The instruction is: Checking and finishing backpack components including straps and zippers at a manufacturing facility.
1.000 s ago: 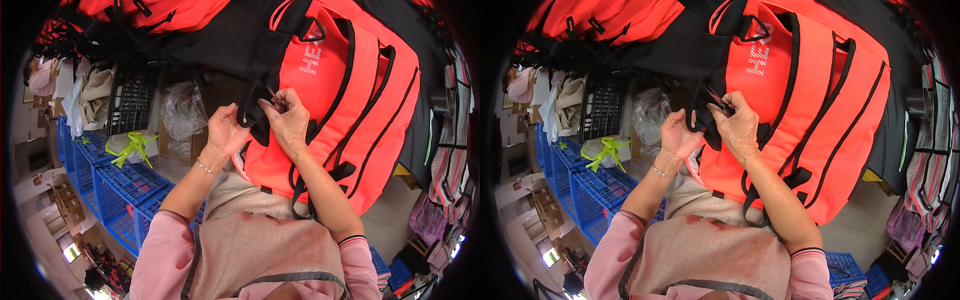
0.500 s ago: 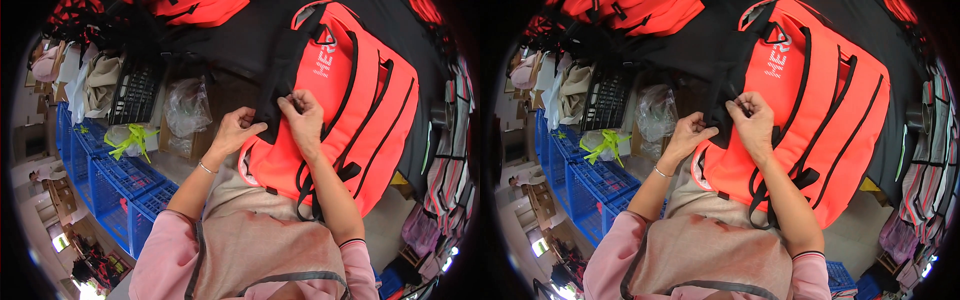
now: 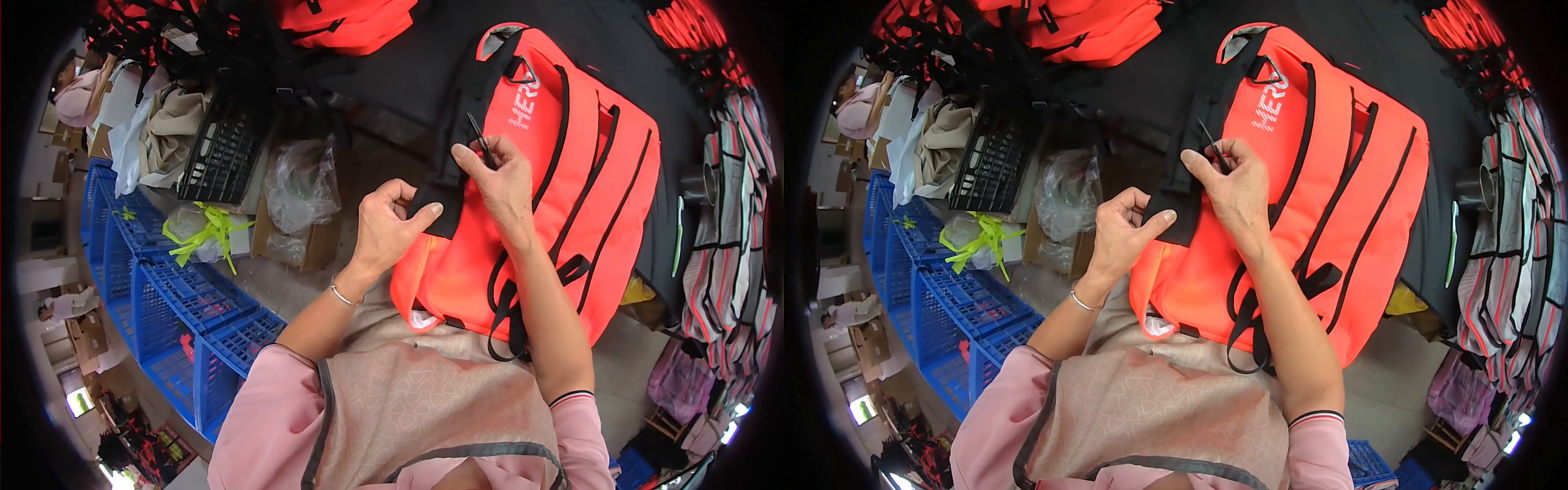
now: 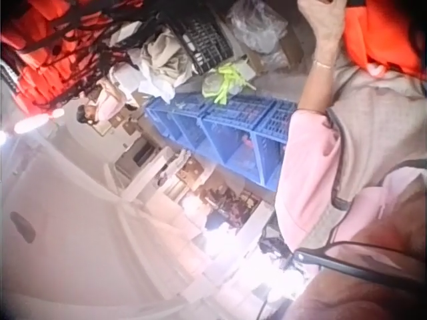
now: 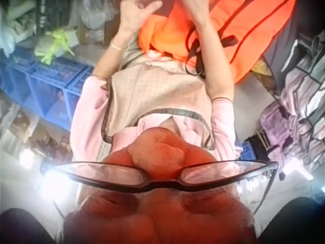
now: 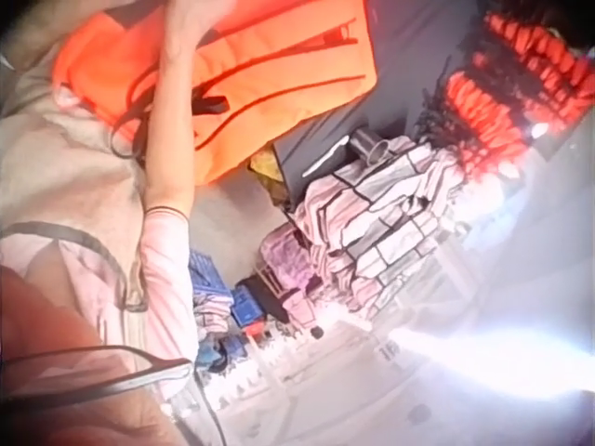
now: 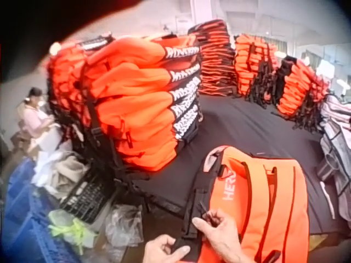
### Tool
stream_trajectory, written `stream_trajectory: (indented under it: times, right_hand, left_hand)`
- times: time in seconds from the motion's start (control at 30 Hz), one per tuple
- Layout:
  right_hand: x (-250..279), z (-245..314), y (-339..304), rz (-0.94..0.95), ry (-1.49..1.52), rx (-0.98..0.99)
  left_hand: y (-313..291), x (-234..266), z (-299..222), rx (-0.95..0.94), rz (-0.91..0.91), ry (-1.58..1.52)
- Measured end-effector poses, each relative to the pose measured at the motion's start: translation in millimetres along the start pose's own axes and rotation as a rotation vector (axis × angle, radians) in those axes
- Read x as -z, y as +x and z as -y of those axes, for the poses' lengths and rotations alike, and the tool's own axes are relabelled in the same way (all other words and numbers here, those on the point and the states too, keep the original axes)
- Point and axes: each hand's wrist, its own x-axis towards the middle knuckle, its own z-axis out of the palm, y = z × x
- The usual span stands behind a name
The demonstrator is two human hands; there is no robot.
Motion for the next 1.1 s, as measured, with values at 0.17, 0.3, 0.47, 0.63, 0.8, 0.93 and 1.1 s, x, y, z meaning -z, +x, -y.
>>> stream_trajectory:
  times: [0.17, 0.3, 0.47, 0.63, 0.8, 0.93, 1.1]
  right_hand:
    - [5.8, 9.7, -36.5, -0.127, -0.169, 0.302]
    - [15.0, -6.3, -46.0, -0.271, -0.745, 0.71]
    - [5.7, -12.6, -40.9, -0.298, -0.542, 0.551]
    - [65.6, 33.9, -43.7, -0.195, 0.082, 0.286]
    - [185.9, 46.0, -42.7, -0.692, -0.041, 0.444]
    - [273.8, 1.4, -20.4, -0.778, -0.236, 0.171]
    - [312.6, -44.0, 26.8, -0.821, -0.478, 0.055]
  left_hand:
    - [-3.0, 1.6, -6.8, -0.034, -0.046, 0.078]
    - [-2.7, -3.1, -4.1, -0.053, -0.046, 0.016]
    - [-4.2, 9.5, 1.6, -0.006, -0.035, -0.127]
    - [9.0, 26.3, 14.4, -0.009, -0.009, -0.181]
    - [29.6, 42.1, 22.9, 0.029, -0.033, -0.134]
    - [38.7, 43.3, 36.2, 0.067, -0.01, -0.08]
    - [39.7, 54.5, 60.0, 0.101, -0.019, -0.017]
